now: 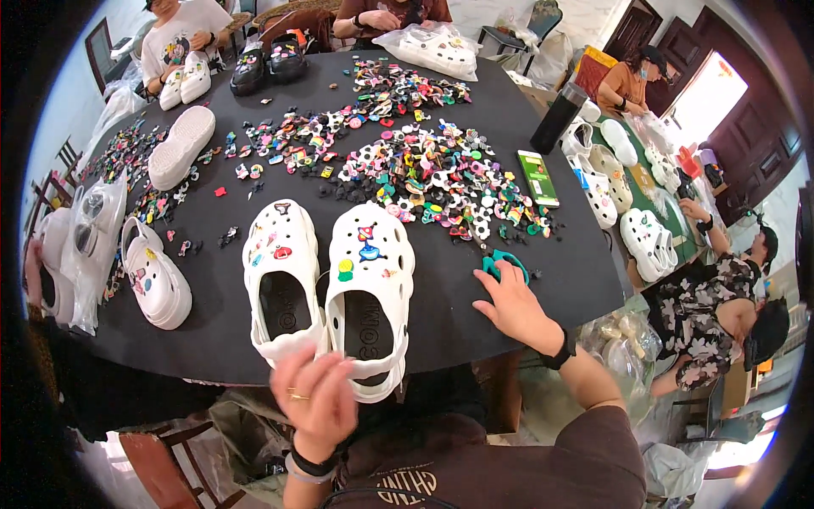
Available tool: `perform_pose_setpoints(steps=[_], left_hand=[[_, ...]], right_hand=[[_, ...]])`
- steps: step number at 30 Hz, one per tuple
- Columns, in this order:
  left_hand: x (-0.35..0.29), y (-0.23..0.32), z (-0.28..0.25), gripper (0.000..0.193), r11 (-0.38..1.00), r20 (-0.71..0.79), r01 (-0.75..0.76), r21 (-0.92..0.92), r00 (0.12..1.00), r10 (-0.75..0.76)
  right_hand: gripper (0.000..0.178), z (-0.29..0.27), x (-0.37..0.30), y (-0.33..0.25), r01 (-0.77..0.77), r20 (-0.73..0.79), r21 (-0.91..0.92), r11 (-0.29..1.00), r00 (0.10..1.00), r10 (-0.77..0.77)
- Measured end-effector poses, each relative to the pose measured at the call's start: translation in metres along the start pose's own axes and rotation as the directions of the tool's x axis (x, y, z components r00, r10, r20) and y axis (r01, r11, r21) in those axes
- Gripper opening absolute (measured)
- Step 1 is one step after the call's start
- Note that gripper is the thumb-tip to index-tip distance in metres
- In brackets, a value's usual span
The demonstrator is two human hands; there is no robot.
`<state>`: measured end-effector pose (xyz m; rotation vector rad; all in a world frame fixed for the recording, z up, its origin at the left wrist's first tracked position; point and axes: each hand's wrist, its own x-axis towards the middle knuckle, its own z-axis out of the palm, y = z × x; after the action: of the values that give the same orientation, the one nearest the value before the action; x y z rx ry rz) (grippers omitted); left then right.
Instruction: Apply decorative charms and pins to foam clogs.
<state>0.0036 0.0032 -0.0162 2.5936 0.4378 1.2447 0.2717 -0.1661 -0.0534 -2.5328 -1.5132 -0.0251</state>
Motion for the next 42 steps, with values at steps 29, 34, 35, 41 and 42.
perform_pose_setpoints(steps=[29, 34, 35, 41, 42], left_hand=[[-0.007, -0.017, -0.006, 0.025, 0.571, -0.088, 0.544, -0.615, 0.672, -0.735], [-0.009, -0.019, 0.002, 0.025, 0.617, -0.162, 0.555, -0.558, 0.656, -0.737], [-0.010, -0.021, -0.001, 0.024, 0.577, -0.137, 0.548, -0.606, 0.642, -0.754], [-0.021, -0.028, -0.022, 0.022, 0.428, -0.130, 0.557, -0.712, 0.494, -0.860], [-0.022, -0.028, -0.026, 0.022, 0.435, -0.145, 0.560, -0.705, 0.486, -0.862]], right_hand=[[0.042, -0.032, 0.005, 0.039, -0.219, 0.124, 0.292, 0.931, 0.974, 0.190], [0.054, -0.040, 0.081, 0.155, -0.375, -0.228, 0.020, 0.927, 0.901, 0.369], [0.064, -0.034, 0.099, 0.177, -0.407, -0.208, -0.018, 0.913, 0.895, 0.395], [0.102, 0.019, 0.159, 0.248, -0.711, 0.029, -0.165, 0.684, 0.690, 0.724], [0.104, 0.023, 0.164, 0.253, -0.720, 0.029, -0.211, 0.662, 0.672, 0.740]])
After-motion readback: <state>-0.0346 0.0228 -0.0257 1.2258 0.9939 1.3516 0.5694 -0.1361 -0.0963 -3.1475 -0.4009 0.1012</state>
